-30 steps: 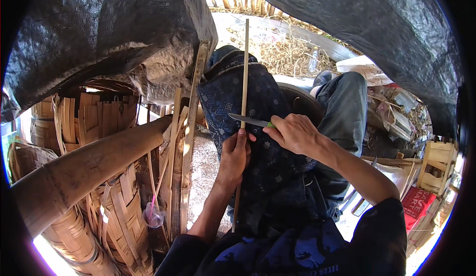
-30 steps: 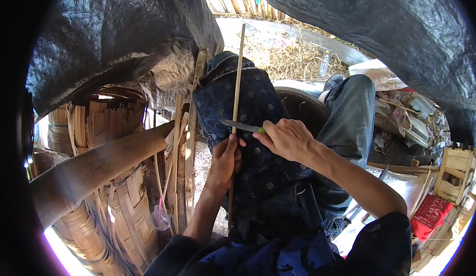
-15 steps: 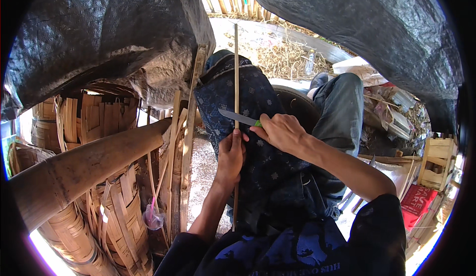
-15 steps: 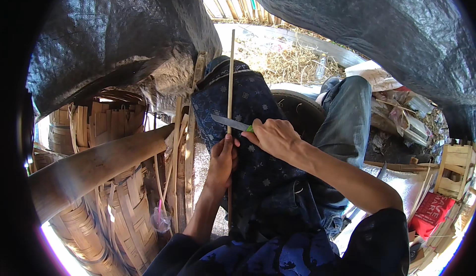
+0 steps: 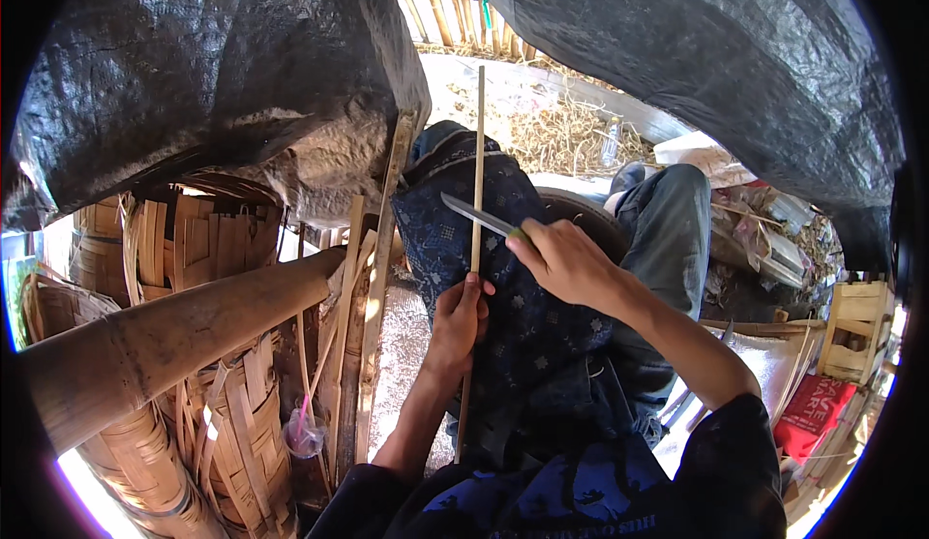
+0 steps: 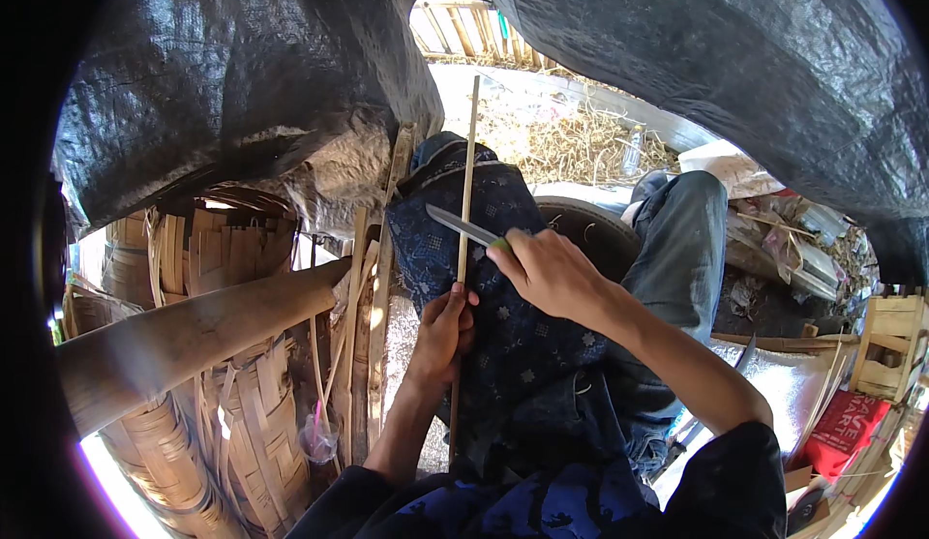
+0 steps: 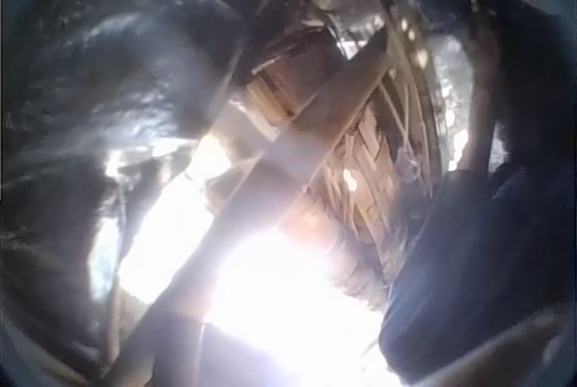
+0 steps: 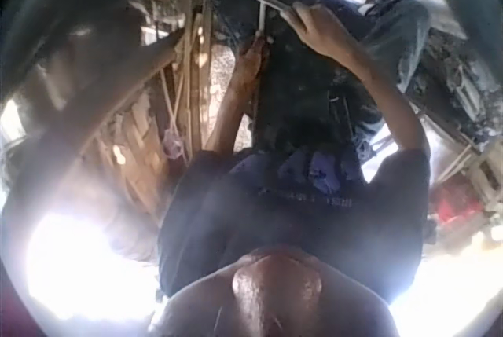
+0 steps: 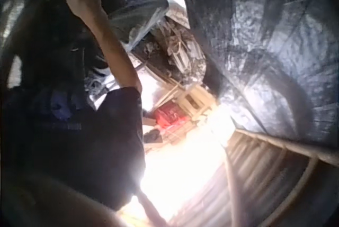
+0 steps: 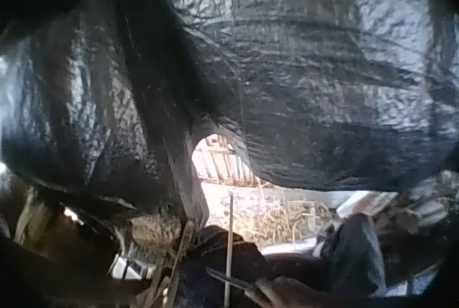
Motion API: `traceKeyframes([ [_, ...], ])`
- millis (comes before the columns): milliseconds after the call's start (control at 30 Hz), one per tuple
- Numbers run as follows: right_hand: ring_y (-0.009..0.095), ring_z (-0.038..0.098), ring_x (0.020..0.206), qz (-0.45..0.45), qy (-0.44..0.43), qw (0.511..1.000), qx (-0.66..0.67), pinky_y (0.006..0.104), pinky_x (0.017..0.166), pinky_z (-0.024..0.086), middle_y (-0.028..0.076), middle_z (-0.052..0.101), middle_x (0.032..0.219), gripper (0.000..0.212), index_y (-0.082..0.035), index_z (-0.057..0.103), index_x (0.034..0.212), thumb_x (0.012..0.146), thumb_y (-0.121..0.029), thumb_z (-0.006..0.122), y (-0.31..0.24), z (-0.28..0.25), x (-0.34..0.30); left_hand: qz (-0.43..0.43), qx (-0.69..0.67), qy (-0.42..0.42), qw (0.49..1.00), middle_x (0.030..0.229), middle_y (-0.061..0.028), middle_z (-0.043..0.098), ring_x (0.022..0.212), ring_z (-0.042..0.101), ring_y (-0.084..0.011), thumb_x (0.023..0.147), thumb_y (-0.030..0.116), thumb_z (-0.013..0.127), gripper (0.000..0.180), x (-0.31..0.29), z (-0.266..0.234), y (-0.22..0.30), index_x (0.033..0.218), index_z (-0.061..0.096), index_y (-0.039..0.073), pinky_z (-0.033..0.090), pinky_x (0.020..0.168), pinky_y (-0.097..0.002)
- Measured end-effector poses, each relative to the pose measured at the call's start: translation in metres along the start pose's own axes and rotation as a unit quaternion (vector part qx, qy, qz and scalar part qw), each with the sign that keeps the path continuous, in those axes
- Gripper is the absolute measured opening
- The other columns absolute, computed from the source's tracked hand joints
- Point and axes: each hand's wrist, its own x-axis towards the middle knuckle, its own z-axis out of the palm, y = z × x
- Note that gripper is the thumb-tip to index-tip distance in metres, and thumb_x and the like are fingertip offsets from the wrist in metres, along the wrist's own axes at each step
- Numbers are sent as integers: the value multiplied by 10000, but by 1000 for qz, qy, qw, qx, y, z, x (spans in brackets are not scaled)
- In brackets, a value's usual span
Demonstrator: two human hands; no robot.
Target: The person scrapes and shapes a thin wooden stick along its length using a knife.
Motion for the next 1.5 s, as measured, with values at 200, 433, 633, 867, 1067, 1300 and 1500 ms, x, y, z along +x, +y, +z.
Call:
traceKeyframes([
  [200,337,594,527,100,-205,974,4,424,457,458,167,563,547,361,-20,524,732,909,-334,501,-19,-17,-14,-10,-21,-31,999,537,87,261,402,199,-27,976,313,387,272,0,-6,4,860,517,105,151,371,-208],
  [433,330,576,463,126,-218,966,-54,403,431,473,160,531,481,404,-22,534,707,897,-378,514,-15,-9,-9,0,-5,-23,1000,538,71,304,398,232,-29,977,337,378,329,4,-8,-1,847,532,77,178,366,-216],
  [633,344,583,465,129,-212,966,-77,417,401,468,167,538,488,417,-18,533,700,899,-384,509,-15,6,-6,7,-8,3,1000,534,71,303,390,234,-28,979,328,377,325,4,-5,-6,815,514,83,184,357,-216],
  [867,392,563,510,145,-106,982,-52,469,479,445,184,547,540,380,-9,502,735,929,-333,462,16,6,22,2,1,-6,1000,544,80,287,400,232,-29,968,331,405,286,-2,-5,-3,829,514,107,172,369,-213],
  [1067,391,538,535,135,-189,970,77,456,469,396,205,502,533,305,-5,494,735,899,-260,527,-9,-9,-7,-82,-118,-88,986,545,91,269,411,211,-31,963,321,413,248,3,-22,7,836,518,135,155,383,-207],
  [1300,358,570,498,117,-206,972,0,433,449,456,175,539,515,375,-27,538,707,889,-355,531,-6,8,-7,-121,-139,-127,975,542,94,250,417,185,-34,961,305,413,223,5,-25,13,801,484,165,145,393,-212],
  [1500,360,556,451,123,-177,976,-27,432,411,451,169,531,492,403,-20,535,691,900,-363,514,1,19,5,-113,-120,-117,979,543,94,246,416,187,-36,967,343,391,252,-1,-21,14,794,466,176,149,392,-209],
])
